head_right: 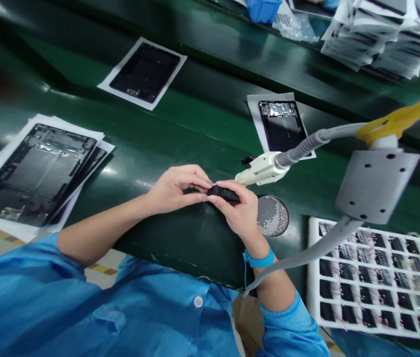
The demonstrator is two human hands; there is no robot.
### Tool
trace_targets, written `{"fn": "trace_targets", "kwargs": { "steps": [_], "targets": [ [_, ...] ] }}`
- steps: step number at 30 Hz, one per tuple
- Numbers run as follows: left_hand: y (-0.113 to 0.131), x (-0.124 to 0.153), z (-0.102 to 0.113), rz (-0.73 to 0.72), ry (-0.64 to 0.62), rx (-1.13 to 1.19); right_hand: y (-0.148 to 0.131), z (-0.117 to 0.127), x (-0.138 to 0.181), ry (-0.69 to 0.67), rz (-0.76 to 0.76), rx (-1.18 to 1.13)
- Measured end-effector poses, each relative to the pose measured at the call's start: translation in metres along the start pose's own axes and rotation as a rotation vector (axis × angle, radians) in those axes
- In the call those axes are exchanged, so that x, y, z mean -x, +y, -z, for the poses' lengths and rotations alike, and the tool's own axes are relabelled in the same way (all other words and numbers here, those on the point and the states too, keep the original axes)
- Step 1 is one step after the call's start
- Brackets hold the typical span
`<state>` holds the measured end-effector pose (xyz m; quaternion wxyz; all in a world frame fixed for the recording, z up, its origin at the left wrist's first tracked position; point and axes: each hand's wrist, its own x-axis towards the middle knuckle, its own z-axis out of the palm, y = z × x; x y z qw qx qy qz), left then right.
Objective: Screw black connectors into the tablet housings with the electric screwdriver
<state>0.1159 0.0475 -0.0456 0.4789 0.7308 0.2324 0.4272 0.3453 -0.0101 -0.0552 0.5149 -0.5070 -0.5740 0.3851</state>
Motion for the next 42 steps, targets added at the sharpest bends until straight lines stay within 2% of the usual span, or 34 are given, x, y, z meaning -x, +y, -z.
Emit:
{"fn": "trace_targets", "kwargs": {
  "steps": [3,6,11,16,20,24,27,30,33,35,39,42],
  "targets": [
    [-0.002,0.0,-0.002,-0.079,0.031,-0.131,0.001,0.0,-0.001,-0.006,0.059,0.041],
    [-0.005,0.001,-0.006,-0.082,0.044,-0.201,0.002,-0.002,-0.001,-0.015,0.085,0.101],
    [-0.008,0.0,-0.008,0.027,0.026,-0.102,0.002,-0.004,0.002,-0.117,-0.007,0.014],
    [-0.007,0.0,-0.005,0.169,-0.001,0.036,-0.001,-0.005,0.003,-0.138,0.0,-0.025],
    [-0.005,0.001,-0.004,0.105,-0.001,-0.072,-0.002,-0.005,0.005,-0.142,-0.029,-0.022],
    [-0.009,0.006,-0.009,0.033,-0.007,-0.17,0.001,-0.006,0.008,-0.224,-0.1,-0.09],
    [-0.015,0.01,-0.017,0.112,0.027,-0.128,0.004,-0.007,0.01,-0.289,-0.133,-0.155],
    [-0.018,0.011,-0.023,0.192,0.005,-0.014,0.008,-0.009,0.012,-0.358,-0.188,-0.226],
    [-0.019,0.006,-0.013,0.246,-0.014,0.031,0.014,-0.013,0.012,-0.359,-0.234,-0.259],
    [-0.019,0.0,0.005,0.243,0.066,-0.113,0.019,-0.017,0.012,-0.314,-0.263,-0.23],
    [-0.022,-0.006,0.048,0.164,0.311,-0.755,0.029,-0.024,0.011,-0.237,-0.29,-0.091],
    [-0.02,-0.002,0.064,0.232,0.303,-1.007,0.035,-0.026,0.008,-0.214,-0.283,-0.069]
  ]
}}
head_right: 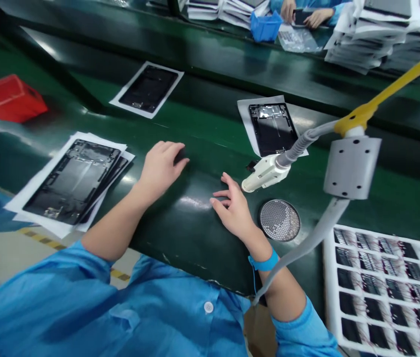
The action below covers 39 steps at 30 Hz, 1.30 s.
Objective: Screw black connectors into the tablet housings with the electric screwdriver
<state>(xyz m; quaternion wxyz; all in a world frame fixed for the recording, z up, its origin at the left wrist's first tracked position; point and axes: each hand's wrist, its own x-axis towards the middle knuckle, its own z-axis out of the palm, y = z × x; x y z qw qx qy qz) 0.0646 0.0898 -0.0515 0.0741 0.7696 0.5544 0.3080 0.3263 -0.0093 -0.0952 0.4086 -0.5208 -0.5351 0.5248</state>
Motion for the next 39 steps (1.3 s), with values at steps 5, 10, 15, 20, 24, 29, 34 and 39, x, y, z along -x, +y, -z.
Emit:
{"fn": "trace_targets", "kwargs": {
  "steps": [5,10,15,20,24,29,34,39],
  "targets": [
    [-0.003,0.001,0.033,0.131,0.061,0.146,0.002,0.0,-0.005,0.025,0.006,0.0],
    [-0.027,-0.016,0.037,0.1,0.28,0.099,0.005,-0.002,-0.007,0.03,0.076,0.026],
    [-0.031,-0.017,-0.026,0.055,-0.033,-0.132,0.008,-0.004,-0.007,0.038,0.142,0.07],
    [-0.018,-0.011,-0.039,0.071,-0.381,-0.316,0.008,-0.006,-0.008,0.039,0.176,0.115],
    [-0.024,-0.004,-0.026,0.095,-0.341,-0.291,0.006,-0.007,-0.007,0.026,0.188,0.14],
    [-0.028,0.011,-0.033,0.078,-0.351,-0.283,0.004,-0.007,-0.007,0.021,0.206,0.166],
    [-0.041,0.013,-0.037,0.032,-0.375,-0.241,0.006,-0.006,-0.007,0.022,0.213,0.177],
    [-0.066,0.009,-0.026,-0.001,-0.262,-0.1,0.007,-0.007,-0.007,0.022,0.22,0.161]
  ]
}}
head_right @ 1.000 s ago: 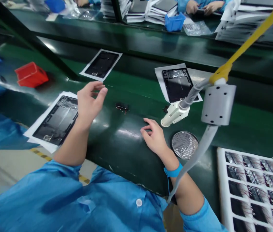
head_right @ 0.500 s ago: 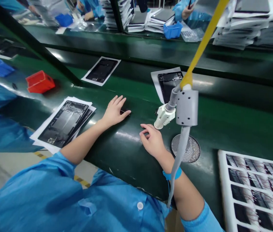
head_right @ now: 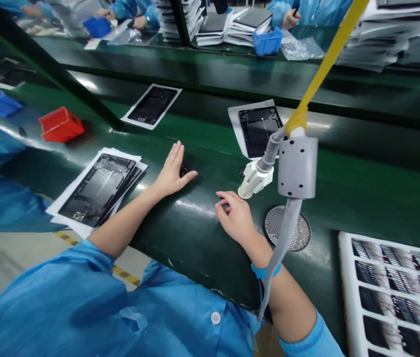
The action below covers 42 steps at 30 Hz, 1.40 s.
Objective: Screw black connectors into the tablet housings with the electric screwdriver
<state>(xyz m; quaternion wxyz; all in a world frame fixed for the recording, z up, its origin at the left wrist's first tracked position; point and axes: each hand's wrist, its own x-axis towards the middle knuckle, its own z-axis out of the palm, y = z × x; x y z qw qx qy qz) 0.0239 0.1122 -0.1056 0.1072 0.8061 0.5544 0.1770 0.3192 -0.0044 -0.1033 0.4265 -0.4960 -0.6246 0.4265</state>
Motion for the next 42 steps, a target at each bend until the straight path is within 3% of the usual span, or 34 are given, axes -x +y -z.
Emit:
{"fn": "trace_targets", "kwargs": {
  "steps": [2,7,10,15,18,22,25,30,36,39,42],
  "targets": [
    [-0.003,0.004,0.001,-0.019,0.014,0.005,-0.001,0.0,0.0,-0.001,0.002,-0.002],
    [0.012,0.018,-0.004,0.0,-0.163,-0.054,-0.005,0.002,0.0,-0.007,-0.003,0.03],
    [0.007,0.002,0.009,0.026,-0.219,0.024,-0.004,0.002,0.0,0.005,0.002,0.044],
    [-0.053,-0.091,0.06,0.031,-0.132,-0.006,0.0,-0.002,-0.001,0.038,0.065,0.096],
    [-0.107,-0.145,0.084,0.216,-0.051,-0.16,-0.001,-0.002,-0.001,0.041,0.085,0.131],
    [-0.163,-0.171,0.096,0.599,-0.131,-0.221,-0.004,0.0,0.0,0.029,0.095,0.141],
    [-0.178,-0.175,0.094,0.646,-0.141,-0.291,-0.004,0.001,0.001,0.02,0.098,0.142],
    [-0.162,-0.191,0.092,0.564,-0.091,-0.353,-0.003,-0.001,0.002,0.01,0.091,0.141],
    [-0.135,-0.197,0.116,0.425,-0.067,-0.357,-0.001,-0.004,-0.002,-0.002,0.107,0.154],
    [-0.107,-0.193,0.118,0.317,-0.088,-0.394,0.001,-0.005,-0.003,0.026,0.075,0.107],
    [-0.06,-0.179,0.115,0.235,-0.082,-0.442,0.005,-0.005,-0.001,0.071,0.021,0.023]
  ]
}}
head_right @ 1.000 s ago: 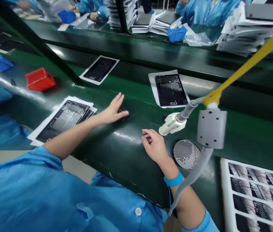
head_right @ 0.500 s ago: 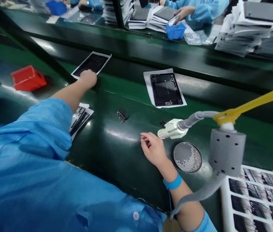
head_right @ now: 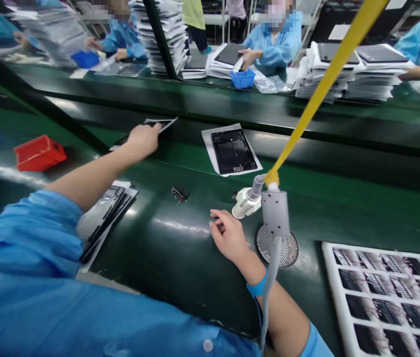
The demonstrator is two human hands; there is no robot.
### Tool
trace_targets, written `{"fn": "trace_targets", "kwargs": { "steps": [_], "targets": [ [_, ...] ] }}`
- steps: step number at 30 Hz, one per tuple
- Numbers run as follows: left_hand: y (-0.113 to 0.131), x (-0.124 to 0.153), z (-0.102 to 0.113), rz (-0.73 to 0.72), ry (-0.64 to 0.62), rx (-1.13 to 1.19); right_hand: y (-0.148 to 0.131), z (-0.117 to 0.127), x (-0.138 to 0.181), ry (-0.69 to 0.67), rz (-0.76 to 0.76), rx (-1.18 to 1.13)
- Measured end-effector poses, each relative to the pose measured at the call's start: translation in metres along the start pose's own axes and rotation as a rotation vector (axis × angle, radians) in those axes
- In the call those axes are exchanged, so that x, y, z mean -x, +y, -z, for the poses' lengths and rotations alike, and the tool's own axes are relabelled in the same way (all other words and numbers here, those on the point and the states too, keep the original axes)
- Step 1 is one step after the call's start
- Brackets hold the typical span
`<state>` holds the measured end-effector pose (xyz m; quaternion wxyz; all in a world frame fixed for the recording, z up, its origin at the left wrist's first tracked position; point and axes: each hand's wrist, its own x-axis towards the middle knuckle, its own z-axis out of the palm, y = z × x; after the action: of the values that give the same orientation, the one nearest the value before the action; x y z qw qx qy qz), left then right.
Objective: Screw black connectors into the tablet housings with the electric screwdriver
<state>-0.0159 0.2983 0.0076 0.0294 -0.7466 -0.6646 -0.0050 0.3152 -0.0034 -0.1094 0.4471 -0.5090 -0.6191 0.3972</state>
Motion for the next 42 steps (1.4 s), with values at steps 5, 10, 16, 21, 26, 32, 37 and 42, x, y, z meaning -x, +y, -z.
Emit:
{"fn": "trace_targets", "kwargs": {
  "steps": [5,10,16,21,26,32,37,42],
  "targets": [
    [0.069,0.075,0.044,-0.162,0.112,-0.014,0.007,0.001,0.004,0.068,-0.093,-0.118],
    [0.108,0.166,0.064,-0.296,0.213,0.032,-0.006,-0.002,-0.013,0.145,-0.238,-0.351],
    [0.154,0.242,0.039,-0.617,0.23,0.088,-0.048,-0.02,-0.07,0.093,-0.427,-0.723],
    [0.167,0.279,0.028,-0.833,0.293,0.147,-0.057,-0.02,-0.074,0.219,-0.457,-0.656],
    [0.11,0.27,0.023,-0.592,0.528,0.617,-0.054,0.023,-0.029,0.085,-0.546,-0.656],
    [0.065,0.212,-0.046,-0.261,0.277,0.665,-0.046,0.058,0.032,0.024,-0.649,-0.562],
    [0.071,0.183,-0.094,-0.416,0.09,0.501,-0.028,0.053,0.067,-0.028,-0.554,-0.276],
    [0.064,0.181,-0.103,-0.388,0.123,0.503,-0.023,0.073,0.08,-0.098,-0.411,0.242]
  ]
}}
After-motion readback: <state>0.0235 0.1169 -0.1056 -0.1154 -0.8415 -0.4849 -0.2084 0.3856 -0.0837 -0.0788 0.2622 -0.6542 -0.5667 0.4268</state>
